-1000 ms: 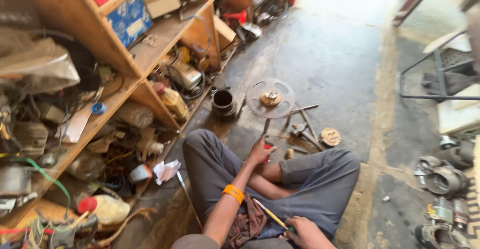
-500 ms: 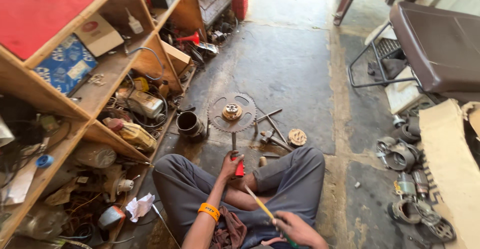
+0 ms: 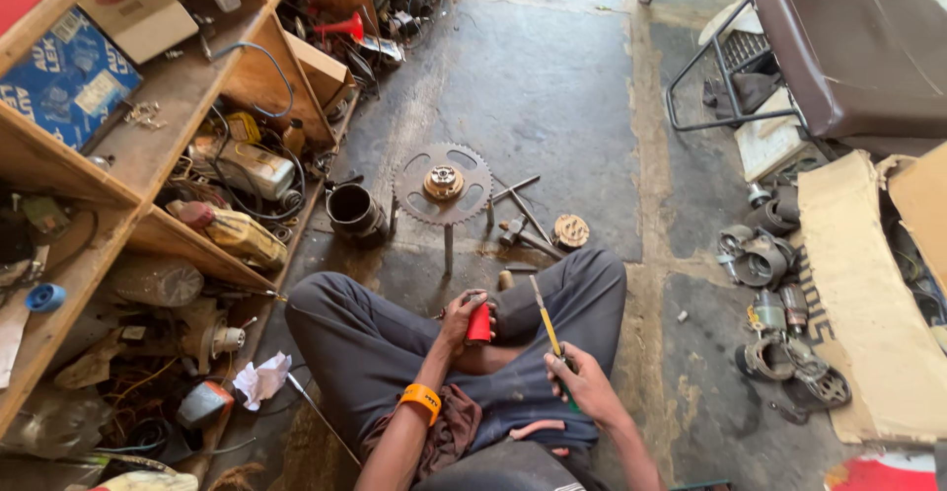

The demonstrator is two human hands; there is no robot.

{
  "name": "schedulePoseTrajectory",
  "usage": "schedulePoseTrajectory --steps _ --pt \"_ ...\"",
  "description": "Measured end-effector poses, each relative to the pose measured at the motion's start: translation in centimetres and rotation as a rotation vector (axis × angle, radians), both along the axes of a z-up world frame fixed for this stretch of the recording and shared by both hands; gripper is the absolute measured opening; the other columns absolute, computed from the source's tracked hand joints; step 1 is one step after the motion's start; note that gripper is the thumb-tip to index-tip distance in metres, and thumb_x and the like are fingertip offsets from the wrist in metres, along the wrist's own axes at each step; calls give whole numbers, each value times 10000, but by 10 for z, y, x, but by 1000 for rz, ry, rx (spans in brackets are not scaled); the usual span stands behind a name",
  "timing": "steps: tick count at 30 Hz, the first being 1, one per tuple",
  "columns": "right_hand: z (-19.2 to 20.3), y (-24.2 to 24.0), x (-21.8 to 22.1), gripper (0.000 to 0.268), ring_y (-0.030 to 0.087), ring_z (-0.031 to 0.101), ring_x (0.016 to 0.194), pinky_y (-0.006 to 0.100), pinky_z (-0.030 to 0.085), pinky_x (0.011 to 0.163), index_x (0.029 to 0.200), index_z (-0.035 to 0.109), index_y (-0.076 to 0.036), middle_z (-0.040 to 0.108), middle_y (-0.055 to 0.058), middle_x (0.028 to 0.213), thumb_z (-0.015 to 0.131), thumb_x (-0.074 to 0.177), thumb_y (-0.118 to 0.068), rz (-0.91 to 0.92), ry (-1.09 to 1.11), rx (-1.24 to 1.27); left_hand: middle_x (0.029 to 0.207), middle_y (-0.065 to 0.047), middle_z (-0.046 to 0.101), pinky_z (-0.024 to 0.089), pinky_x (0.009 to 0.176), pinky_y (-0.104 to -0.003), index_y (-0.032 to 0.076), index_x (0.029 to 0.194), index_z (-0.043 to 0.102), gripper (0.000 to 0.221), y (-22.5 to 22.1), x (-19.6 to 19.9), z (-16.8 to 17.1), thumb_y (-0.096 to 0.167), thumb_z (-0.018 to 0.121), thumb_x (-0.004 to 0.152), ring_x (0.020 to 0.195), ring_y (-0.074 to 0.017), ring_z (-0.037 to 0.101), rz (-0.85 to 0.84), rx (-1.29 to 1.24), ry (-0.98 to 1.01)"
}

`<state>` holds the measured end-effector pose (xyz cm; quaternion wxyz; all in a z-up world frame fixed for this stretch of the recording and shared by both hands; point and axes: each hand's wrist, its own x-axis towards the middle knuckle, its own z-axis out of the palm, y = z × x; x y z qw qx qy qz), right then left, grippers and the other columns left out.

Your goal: The person sits on the floor and uses a screwdriver to scrape and clean the inside of a red cylindrical mechanical part. They repeatedly rotate the part and scrape its interior surfaces, occasionally pausing to inspect the cleaned area.

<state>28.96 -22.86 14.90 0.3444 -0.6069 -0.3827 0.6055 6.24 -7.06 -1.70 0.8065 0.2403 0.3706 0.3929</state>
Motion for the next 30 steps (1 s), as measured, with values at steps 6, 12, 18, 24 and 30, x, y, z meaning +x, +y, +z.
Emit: schedulePoseTrajectory --steps 6,12,18,24,30 --pt "-8 -25 -11 229 78 561 528 234 400 425 971 627 -42 614 6 735 651 988 -268 -47 0 -33 1015 -144 677 633 586 -438 85 1245 560 354 -19 10 -1 229 681 945 746 -250 710 -12 -39 -126" --pt "-9 -43 -18 202 105 577 517 252 420 417 1049 602 -90 667 39 754 703 894 -173 -172 -39 -67 1036 -154 682 647 680 -509 131 1295 534 412 -22 12 9 171 631 896 821 -296 719 -24 -51 -266" --pt "-15 -67 -14 251 128 573 535 285 452 451 1067 584 -39 628 59 757 748 890 -111 -247 -40 -35 1027 -202 694 641 719 -495 55 1228 503 395 -48 34 28 236 703 940 875 -374 736 58 41 -547" --pt "-8 -62 -9 326 140 653 645 292 514 509 1199 611 -63 705 85 874 687 885 -104 -284 -117 -57 945 -167 724 640 663 -415 27 1205 534 421 -46 51 21 185 748 878 763 -277 747 110 -131 -348" --pt "22 -44 2 386 132 527 526 268 383 444 1354 612 -126 706 61 789 570 992 -252 -107 -352 -107 925 -146 676 607 633 -373 16 1197 526 420 -35 63 -13 100 783 875 736 -254 730 41 94 -84"
